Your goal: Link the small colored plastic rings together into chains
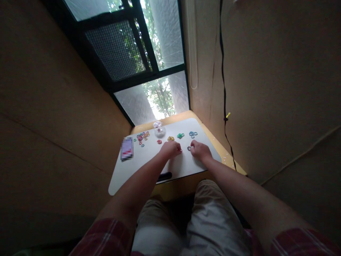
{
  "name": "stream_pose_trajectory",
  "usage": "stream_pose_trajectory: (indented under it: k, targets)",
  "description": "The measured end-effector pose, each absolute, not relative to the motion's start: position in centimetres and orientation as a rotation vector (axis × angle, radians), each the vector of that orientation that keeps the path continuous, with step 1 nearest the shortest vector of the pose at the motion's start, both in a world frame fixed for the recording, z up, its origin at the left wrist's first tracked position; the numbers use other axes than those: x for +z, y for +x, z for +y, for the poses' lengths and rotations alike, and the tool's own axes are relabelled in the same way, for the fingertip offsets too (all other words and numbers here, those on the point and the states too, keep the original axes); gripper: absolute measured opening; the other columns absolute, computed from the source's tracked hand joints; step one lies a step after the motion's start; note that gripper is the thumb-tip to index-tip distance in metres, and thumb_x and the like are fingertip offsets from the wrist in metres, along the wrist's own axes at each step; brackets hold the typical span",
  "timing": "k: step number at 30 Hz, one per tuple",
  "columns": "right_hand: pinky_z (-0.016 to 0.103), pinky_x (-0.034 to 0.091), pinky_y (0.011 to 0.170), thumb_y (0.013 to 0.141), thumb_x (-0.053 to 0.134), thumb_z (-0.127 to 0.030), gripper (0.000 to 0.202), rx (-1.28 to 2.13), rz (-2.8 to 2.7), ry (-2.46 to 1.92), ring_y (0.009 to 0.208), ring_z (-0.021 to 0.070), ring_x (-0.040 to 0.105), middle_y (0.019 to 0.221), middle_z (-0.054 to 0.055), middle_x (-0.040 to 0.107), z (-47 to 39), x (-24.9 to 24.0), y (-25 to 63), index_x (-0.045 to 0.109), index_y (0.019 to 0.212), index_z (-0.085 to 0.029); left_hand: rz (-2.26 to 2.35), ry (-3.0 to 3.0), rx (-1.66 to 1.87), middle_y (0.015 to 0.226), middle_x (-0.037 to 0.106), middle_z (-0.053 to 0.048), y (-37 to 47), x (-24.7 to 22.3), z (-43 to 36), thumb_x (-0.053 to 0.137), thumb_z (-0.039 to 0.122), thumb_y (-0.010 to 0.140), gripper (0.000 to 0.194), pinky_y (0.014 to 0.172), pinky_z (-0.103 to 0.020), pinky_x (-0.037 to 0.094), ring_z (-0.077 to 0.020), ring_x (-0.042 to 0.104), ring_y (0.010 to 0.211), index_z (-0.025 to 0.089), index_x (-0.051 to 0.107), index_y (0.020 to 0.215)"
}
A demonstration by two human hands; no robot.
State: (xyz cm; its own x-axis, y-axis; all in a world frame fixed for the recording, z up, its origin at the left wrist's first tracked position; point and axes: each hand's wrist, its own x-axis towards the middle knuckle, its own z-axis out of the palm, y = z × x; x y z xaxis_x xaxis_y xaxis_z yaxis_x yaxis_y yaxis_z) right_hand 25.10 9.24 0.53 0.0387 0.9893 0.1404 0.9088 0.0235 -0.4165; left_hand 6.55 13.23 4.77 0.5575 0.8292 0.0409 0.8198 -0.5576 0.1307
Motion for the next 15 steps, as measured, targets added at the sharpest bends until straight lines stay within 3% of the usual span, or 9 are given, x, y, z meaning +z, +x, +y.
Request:
stream_pose_trajectory:
  k: [15]
  targets:
    - [0.027,0.035,0.063,0.085,0.054,-0.032,0.02,0.292,-1.953,-1.833,0.079,0.0186,0.063,0.093,0.005,0.074,9.0,0.2,25.1,0.071,0.092,-0.024,1.305,2.808,0.301,0.087,0.069,-0.006,2.0,7.3,13.9,0.06,0.022,0.081,0.012,0.075,-0.028,0.046,-0.0193,0.062,0.08,0.02,0.071,0.082]
